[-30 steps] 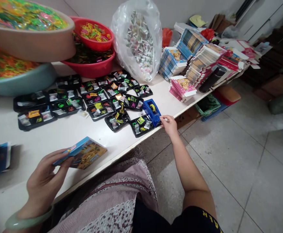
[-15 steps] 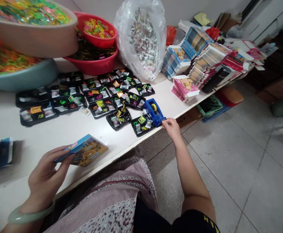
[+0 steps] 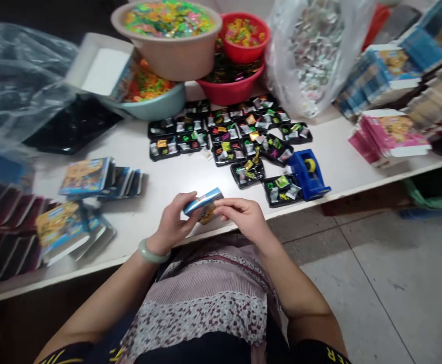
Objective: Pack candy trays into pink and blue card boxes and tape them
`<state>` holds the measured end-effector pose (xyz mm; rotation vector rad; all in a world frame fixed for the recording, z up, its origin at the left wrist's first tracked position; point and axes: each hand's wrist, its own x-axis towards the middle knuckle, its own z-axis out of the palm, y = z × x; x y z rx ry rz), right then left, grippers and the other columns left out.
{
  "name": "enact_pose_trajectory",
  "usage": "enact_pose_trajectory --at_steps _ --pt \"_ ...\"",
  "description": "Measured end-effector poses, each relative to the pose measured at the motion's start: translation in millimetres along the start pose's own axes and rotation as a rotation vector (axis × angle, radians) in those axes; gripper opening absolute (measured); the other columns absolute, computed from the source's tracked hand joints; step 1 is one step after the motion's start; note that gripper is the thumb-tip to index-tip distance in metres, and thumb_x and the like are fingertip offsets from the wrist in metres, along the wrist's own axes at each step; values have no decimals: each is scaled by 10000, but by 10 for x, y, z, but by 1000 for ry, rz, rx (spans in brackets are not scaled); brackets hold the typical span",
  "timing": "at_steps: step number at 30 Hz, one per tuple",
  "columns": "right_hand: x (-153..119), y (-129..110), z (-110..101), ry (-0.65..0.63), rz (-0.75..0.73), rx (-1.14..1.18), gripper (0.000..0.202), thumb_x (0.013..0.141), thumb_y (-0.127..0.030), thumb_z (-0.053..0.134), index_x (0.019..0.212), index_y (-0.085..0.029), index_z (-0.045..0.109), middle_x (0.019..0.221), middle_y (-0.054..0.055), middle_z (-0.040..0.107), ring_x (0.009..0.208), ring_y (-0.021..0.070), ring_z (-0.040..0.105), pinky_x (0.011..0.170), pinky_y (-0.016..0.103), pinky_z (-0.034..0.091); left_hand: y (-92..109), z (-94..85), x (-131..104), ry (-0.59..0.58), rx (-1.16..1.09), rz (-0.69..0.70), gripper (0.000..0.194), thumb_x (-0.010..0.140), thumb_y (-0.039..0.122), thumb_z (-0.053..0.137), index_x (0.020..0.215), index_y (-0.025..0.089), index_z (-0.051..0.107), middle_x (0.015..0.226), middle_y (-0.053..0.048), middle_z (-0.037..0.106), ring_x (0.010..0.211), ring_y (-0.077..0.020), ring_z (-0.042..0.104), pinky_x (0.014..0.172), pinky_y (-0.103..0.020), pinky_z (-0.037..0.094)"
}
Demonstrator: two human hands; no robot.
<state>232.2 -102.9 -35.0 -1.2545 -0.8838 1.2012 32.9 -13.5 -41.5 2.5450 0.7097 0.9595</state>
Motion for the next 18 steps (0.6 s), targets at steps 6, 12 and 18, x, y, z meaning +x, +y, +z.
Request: enact_pose_trajectory --at_steps 6,12,18 --pt "345 154 289 -46 25 -151 659 764 -436 662 1362 -201 512 678 -39 678 500 120 565 534 274 496 -35 -20 4 -181 93 85 459 945 197 448 1398 269 427 1000 -77 602 766 -143 592 611 -252 513" --pt "556 340 72 -19 -96 -838 633 785 -453 673 1337 -169 546 674 14 653 620 212 610 631 351 502 -253 88 -106 64 -246 -340 215 894 260 591 1082 171 643 964 -79 691 866 -164 651 775 -301 548" --pt "730 673 283 -236 -409 -919 513 886 -388 566 1369 -226 509 1383 148 506 1245 301 501 1018 478 448 -966 -49 -102 201 -339 -713 207 874 240 590 1035 153 688 1049 -92 698 993 -192 646 922 -343 523"
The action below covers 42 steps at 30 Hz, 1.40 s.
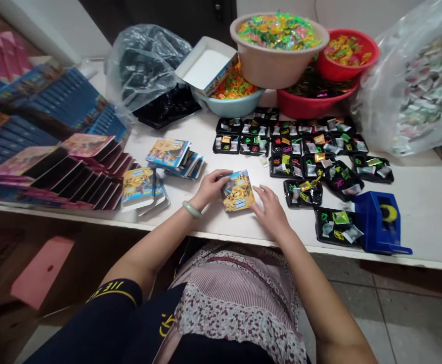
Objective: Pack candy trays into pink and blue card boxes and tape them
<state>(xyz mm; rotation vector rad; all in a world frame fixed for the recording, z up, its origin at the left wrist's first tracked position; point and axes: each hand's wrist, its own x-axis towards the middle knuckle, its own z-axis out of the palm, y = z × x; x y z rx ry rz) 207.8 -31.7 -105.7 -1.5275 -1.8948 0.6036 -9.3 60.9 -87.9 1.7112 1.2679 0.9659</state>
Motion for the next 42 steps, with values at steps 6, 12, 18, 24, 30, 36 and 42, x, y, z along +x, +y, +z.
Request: enact_pose_trajectory --at_steps 6,12,18,24,30,36,42 --pt "338 -351 362 -232 -37 -305 548 867 -255 599 1398 -174 488 1458 183 429 1289 358 436 1021 520 434 95 -316 -38 -13 322 313 415 891 316 606 1281 186 555 1391 -157 509 1324 -264 464 1124 -464 381" --pt "376 -357 509 -198 -41 -339 570 890 -323 554 1410 -114 452 1359 234 480 1182 387 501 957 542 466 105 -1249 -1057 283 562 400 320 903 326 603 1199 207 571 1170 -108 641 1149 -219 578 1026 -420 463" --pt "208 -211 572 -108 -211 -129 510 917 -437 494 1330 -140 531 1334 206 483 1220 365 488 1012 543 449 -303 -2183 -1397 543 784 -133 413 853 421 635 1158 151 567 1220 -154 621 1191 -282 550 1059 -447 413" --pt "48 -483 521 -200 -404 70 321 957 -395 471 1186 -236 628 1252 128 588 1167 277 580 991 478 503 -404 -2243 -980 471 720 -632 696 808 485 660 1334 93 425 1252 -234 599 1181 -363 583 970 -454 466" --pt "-259 -533 359 -253 -341 210 268 963 -346 489 1164 -267 648 1256 89 614 1158 236 611 981 422 526 -378 -2448 -1146 663 424 -585 728 700 271 746 1334 92 439 888 -79 663 828 -232 671 789 -342 536" --pt "-552 -388 52 -139 -161 345 224 958 -306 516 1113 -258 670 1098 74 691 1039 196 654 896 364 551 219 -2074 -1297 513 -281 -88 1001 625 186 812 1466 311 284 1012 -10 660 893 -157 665 760 -241 564" --pt "-675 -297 -342 91 -58 316 224 950 -327 518 1055 -245 698 1057 77 711 1004 197 660 869 353 542 465 -474 -828 -26 -371 171 711 758 254 758 1361 330 388 1151 -44 622 1015 -181 658 839 -295 586"
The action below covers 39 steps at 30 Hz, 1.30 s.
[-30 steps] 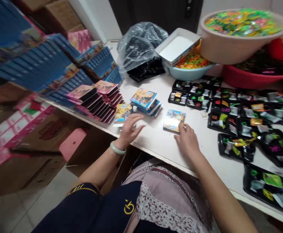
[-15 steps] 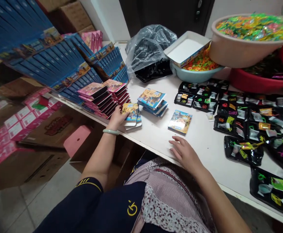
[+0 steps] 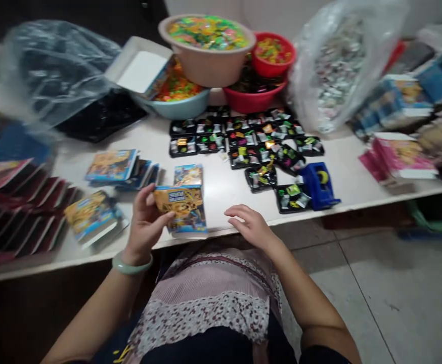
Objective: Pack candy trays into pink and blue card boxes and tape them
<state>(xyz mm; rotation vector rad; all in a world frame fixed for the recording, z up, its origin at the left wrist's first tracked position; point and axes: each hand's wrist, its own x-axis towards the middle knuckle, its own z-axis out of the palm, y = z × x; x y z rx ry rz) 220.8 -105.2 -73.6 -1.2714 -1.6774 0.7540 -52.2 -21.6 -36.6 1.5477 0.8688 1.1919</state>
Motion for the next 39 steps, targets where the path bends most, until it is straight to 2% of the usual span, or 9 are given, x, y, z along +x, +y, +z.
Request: enact_pose_trajectory --at_steps 3,7,11,14,17,25,30,35,39 --pt "-155 146 -630 267 79 -215 231 939 -351 518 995 -239 711 1026 76 713 1016 209 648 917 374 513 -274 483 169 -41 82 100 530 785 253 727 1229 303 442 1081 -24 610 917 -141 665 763 -251 592" --pt "-498 405 -1614 643 421 -666 311 922 -366 487 1043 -186 710 1006 119 683 855 224 637 829 382 521 -474 608 281 -77 244 233 434 754 225 725 1128 265 507 1094 -33 610 963 -173 661 714 -258 605" --pt "-625 563 -2075 511 637 -927 310 906 -320 516 1048 -155 736 1035 147 641 870 245 626 818 372 501 -454 588 339 -176 414 305 427 749 241 700 1139 387 603 1064 8 648 953 -224 656 707 -371 620" --pt "-576 614 -2127 412 705 -922 280 906 -363 556 992 -192 761 1008 116 624 848 228 627 779 339 496 -360 634 354 -187 457 275 448 760 287 676 1141 508 599 1067 57 650 938 -239 654 654 -417 622" --pt "-549 679 -2137 415 707 -794 254 880 -402 598 964 -227 762 953 74 614 777 185 610 776 326 494 -326 684 360 -217 474 261 472 759 298 677 1162 526 584 1052 56 649 925 -237 652 643 -422 617" --pt "-715 925 -1913 789 694 58 492 662 -651 671 834 -191 639 860 32 611 721 158 611 646 336 573 -349 684 379 -233 484 300 472 750 270 697 1149 498 587 1037 55 658 932 -242 653 739 -461 600" --pt "-782 929 -1862 772 685 4 483 658 -657 653 772 -189 611 937 58 596 717 153 614 630 342 579 -307 702 405 -253 507 328 455 770 247 689 1161 456 590 1060 41 661 950 -236 657 749 -437 603" --pt "-854 793 -1971 617 698 -463 354 732 -526 596 617 -190 599 841 103 622 819 233 620 793 430 536 -246 727 414 -278 488 426 362 795 189 683 1122 323 606 1057 -8 669 949 -206 661 756 -348 591" --pt "-715 354 -1610 445 642 -177 305 780 -483 619 732 -189 684 711 49 671 648 188 625 662 351 528 -143 810 373 -267 511 414 227 813 167 670 1016 239 599 948 -22 654 861 -167 650 734 -283 558"
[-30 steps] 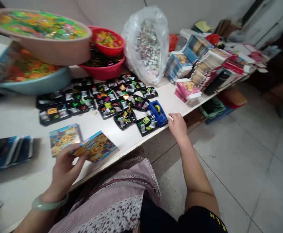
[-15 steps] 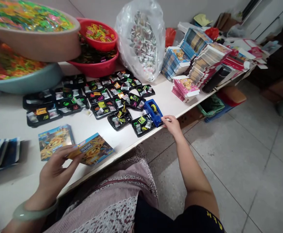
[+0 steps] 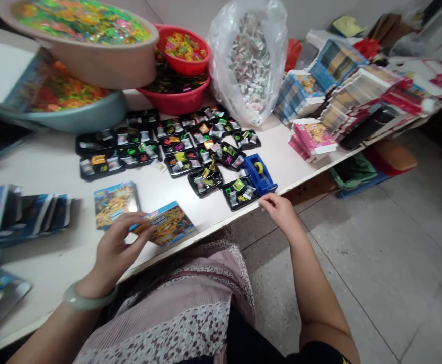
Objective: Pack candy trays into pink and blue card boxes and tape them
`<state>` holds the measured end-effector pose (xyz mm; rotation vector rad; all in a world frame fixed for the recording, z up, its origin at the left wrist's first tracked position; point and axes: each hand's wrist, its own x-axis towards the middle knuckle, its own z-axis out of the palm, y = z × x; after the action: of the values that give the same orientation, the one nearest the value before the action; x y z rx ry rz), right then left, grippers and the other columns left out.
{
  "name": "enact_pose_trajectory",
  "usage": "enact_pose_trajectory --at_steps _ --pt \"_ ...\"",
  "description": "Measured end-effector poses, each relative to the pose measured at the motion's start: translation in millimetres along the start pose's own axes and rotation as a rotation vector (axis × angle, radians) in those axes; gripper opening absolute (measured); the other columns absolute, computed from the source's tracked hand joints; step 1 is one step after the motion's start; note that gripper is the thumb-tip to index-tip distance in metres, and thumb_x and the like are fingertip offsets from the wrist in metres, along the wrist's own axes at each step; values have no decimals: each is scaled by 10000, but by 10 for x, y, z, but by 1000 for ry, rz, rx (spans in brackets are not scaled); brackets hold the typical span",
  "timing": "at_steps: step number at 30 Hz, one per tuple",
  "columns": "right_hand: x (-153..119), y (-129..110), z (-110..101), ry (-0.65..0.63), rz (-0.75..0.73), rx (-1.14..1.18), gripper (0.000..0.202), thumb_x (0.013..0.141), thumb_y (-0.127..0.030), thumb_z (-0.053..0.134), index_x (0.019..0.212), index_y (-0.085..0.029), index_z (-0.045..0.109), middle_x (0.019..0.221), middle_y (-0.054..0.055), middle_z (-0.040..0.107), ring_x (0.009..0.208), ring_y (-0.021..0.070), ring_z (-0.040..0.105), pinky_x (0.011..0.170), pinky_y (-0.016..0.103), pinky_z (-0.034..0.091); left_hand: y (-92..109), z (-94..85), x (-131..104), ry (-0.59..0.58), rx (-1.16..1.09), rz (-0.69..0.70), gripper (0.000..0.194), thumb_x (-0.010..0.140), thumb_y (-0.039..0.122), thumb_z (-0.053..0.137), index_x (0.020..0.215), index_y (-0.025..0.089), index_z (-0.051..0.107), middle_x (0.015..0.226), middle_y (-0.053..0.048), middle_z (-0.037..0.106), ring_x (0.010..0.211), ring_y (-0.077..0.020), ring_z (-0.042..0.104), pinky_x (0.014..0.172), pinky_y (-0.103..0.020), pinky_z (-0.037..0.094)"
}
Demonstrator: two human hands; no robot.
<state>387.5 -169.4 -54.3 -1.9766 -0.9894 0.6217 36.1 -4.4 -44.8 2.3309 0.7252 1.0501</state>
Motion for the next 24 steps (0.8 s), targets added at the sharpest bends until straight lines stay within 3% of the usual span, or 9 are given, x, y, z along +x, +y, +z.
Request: enact_pose_trajectory --at_steps 3,6,10,13,15,18,20,22,24 --pt "-242 -548 486 -248 -57 380 245 769 -445 690 834 -215 746 734 32 720 593 153 618 591 305 528 132 53 27 3 19 -38 231 838 183 640 1054 220 566 904 -22 627 787 -144 621 690 -257 538" --pt "-366 -998 995 -383 -47 630 244 752 -415 725 902 -227 764 726 22 729 598 141 618 596 303 538 217 77 55 -58 79 11 443 873 189 584 1296 221 453 944 -45 612 774 -142 601 688 -261 530" --pt "-318 -1172 1409 -464 -17 700 465 751 -390 708 1181 -215 669 716 -19 712 524 105 561 557 272 506 255 10 80 -241 241 153 599 921 181 478 1479 255 272 907 -46 573 681 -130 548 595 -237 485" --pt "-225 -1161 1502 -402 -62 558 556 785 -377 668 1309 -224 563 662 -44 678 489 113 530 525 262 465 218 -29 85 -320 269 199 516 935 185 450 1435 285 366 941 -52 580 685 -127 561 589 -236 490" --pt "-168 -1170 1520 -355 -121 367 598 806 -362 663 1367 -220 509 630 -36 667 540 148 573 568 278 461 169 -31 88 -288 200 184 447 931 176 466 1367 270 450 980 -66 605 749 -139 600 624 -248 514" --pt "-99 -1148 1519 -375 -183 30 639 817 -336 682 1404 -185 479 585 -26 644 606 191 615 611 288 441 65 -51 99 -192 53 76 315 911 174 525 1215 239 572 995 -71 644 851 -159 639 703 -269 544" --pt "-66 -1046 1474 -430 -227 -79 637 822 -327 682 1407 -186 476 602 -28 645 609 188 611 609 277 431 -32 -109 98 -49 -42 -68 232 885 211 591 1114 233 618 979 -54 656 885 -161 645 758 -276 555" --pt "-23 -875 1374 -469 -286 -76 557 850 -329 646 1374 -201 507 693 -15 679 634 174 615 625 269 444 -149 -205 63 99 -150 -225 286 840 262 663 1120 240 609 1002 -42 654 918 -164 645 805 -285 562" --pt "61 -680 1234 -433 -358 -98 396 887 -320 593 1266 -207 594 830 22 712 714 179 632 674 284 469 -267 -323 -34 136 -247 -320 405 798 297 708 1181 249 584 1039 -45 657 949 -175 646 840 -303 565"
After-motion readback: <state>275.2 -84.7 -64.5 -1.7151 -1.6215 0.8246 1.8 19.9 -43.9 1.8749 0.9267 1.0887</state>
